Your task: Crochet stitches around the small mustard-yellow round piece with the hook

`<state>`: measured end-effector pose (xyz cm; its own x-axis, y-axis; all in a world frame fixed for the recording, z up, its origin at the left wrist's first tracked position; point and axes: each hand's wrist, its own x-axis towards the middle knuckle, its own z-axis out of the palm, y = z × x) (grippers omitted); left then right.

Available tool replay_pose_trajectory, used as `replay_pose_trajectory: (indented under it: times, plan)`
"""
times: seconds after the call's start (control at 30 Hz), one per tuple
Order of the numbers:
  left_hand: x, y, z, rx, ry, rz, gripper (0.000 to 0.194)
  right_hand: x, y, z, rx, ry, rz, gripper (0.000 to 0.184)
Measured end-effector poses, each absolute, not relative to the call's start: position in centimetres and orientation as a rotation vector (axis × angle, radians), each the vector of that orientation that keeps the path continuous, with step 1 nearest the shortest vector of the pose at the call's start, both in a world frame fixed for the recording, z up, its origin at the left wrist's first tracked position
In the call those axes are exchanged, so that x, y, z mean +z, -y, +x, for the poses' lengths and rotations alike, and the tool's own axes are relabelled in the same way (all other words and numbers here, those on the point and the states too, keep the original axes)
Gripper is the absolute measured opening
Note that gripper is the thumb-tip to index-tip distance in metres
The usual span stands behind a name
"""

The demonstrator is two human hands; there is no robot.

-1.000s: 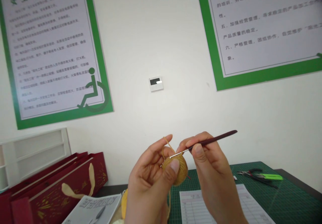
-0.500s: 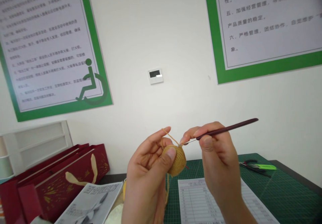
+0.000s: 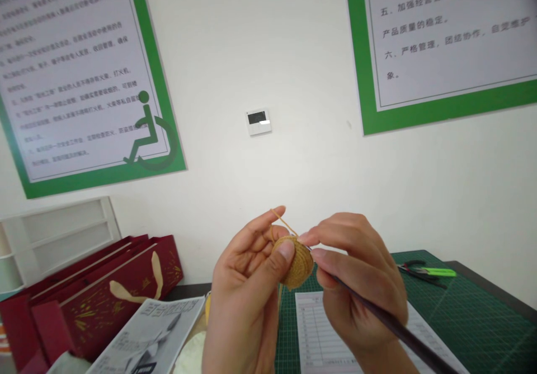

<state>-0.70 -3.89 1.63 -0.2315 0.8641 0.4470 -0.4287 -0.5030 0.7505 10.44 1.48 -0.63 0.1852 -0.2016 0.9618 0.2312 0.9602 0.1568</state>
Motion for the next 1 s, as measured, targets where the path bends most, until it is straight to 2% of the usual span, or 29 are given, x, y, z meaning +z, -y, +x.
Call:
replay_pose_trajectory:
  times: [0.33,0.53,0.63,0.73,0.8,0.87,1.0]
  plan:
    - [1.8,4.0,-0.6,1.842,-0.592,1.092,0.038,-1.9,-2.2,9.2,-0.095,1.250,0.067,0.029]
    - [1.9,4.4,-0.3,1.876,-0.548,1.049,0.043,-1.6,-2.9,8.7,0.168,1.238,0.008,0.019]
    - [1.9,4.4,-0.1,1.869,-0.537,1.031,0.044,-1.7,-3.3,9.1,0.057,1.285,0.037,0.020]
    - [1.8,4.3,0.1,1.875,-0.562,1.078,0.045,-1.7,-3.1,9.3,-0.327,1.269,-0.004,0.029]
    - [1.6,4.3,0.2,1.902,-0.588,1.131,0.048,-1.7,-2.7,9.3,-0.464,1.242,-0.067,0.032]
    - [1.6,4.2,0.3,1.948,-0.610,1.181,0.050,-1.8,-2.2,9.3,-0.422,1.247,-0.116,0.030]
    - [1.6,4.0,0.3,2.028,-0.634,1.244,0.050,-1.9,-1.4,9.5,-0.100,1.230,-0.135,0.021]
